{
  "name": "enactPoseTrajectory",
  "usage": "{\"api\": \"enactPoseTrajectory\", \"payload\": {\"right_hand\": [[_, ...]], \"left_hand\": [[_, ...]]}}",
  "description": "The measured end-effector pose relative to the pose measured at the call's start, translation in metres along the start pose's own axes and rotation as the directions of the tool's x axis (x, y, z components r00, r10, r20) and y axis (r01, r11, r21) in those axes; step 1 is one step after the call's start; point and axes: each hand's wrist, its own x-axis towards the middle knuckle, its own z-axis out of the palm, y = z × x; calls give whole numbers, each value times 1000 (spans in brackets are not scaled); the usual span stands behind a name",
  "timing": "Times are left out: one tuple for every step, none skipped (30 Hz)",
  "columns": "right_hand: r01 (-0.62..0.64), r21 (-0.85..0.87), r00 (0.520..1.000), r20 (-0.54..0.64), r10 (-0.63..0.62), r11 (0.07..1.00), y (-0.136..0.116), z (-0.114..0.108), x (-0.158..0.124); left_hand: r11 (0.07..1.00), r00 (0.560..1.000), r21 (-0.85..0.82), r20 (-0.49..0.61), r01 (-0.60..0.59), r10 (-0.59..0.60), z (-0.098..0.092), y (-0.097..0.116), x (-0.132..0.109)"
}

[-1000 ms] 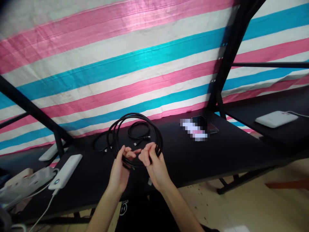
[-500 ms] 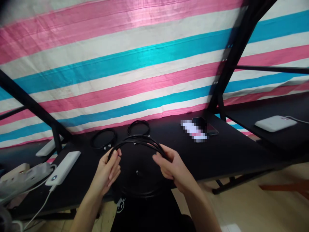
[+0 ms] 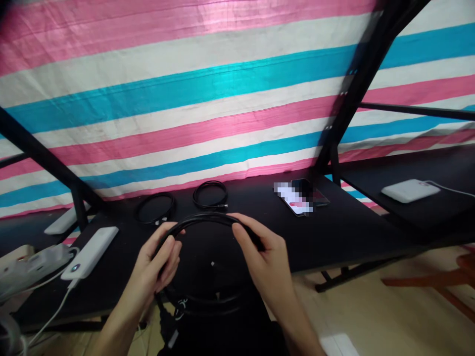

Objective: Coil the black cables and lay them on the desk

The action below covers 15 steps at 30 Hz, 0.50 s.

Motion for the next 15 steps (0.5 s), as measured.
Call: {"api": "enactPoseTrajectory", "payload": {"right_hand": [[22, -28, 1000, 2, -22, 999, 0, 2, 0], [41, -51, 999, 21, -40, 998, 0, 4, -1], [54, -68, 998, 47, -51, 996, 0, 6, -1], [63, -81, 996, 65, -58, 995, 0, 6, -2], [73, -92, 995, 71, -66, 993, -1, 6, -2], [77, -100, 995, 71, -70, 992, -2, 6, -3], [73, -106, 995, 76, -65, 992, -4, 5, -4], [58, -108, 995, 90, -49, 992, -5, 4, -5], [35, -104, 994, 111, -23, 994, -7, 4, -5], [9, -95, 991, 136, 4, 995, -9, 3, -6], [-14, -81, 987, 160, 27, 997, -10, 4, -6], [-28, -66, 983, 178, 39, 997, -11, 5, -6], [-33, -51, 982, 186, 42, 998, -12, 6, -7], [-34, -42, 983, 181, 41, 999, -12, 7, -7], [-33, -40, 985, 168, 39, 999, -11, 8, -7]], "left_hand": [[997, 997, 59, -54, -56, 59, 1, 1, 1], [985, 987, 124, -89, -120, 132, 2, 2, 1], [963, 973, 195, -102, -186, 208, 2, 3, 2], [932, 955, 268, -101, -244, 279, 2, 3, 3], [898, 938, 334, -91, -286, 333, 1, 2, 4], [867, 925, 386, -81, -314, 370, 1, 1, 4], [845, 916, 423, -75, -329, 394, 0, 1, 5], [827, 907, 447, -76, -340, 413, -1, 0, 4], [814, 899, 462, -76, -352, 431, -1, -1, 4], [804, 890, 469, -75, -367, 450, -1, -1, 3], [794, 881, 472, -72, -383, 467, -1, -1, 3], [789, 876, 471, -66, -395, 478, 0, -2, 3], [788, 876, 469, -59, -399, 479, 0, -2, 3], [791, 881, 471, -60, -390, 470, 1, -3, 4], [796, 887, 481, -74, -368, 455, 1, -5, 4]]}}
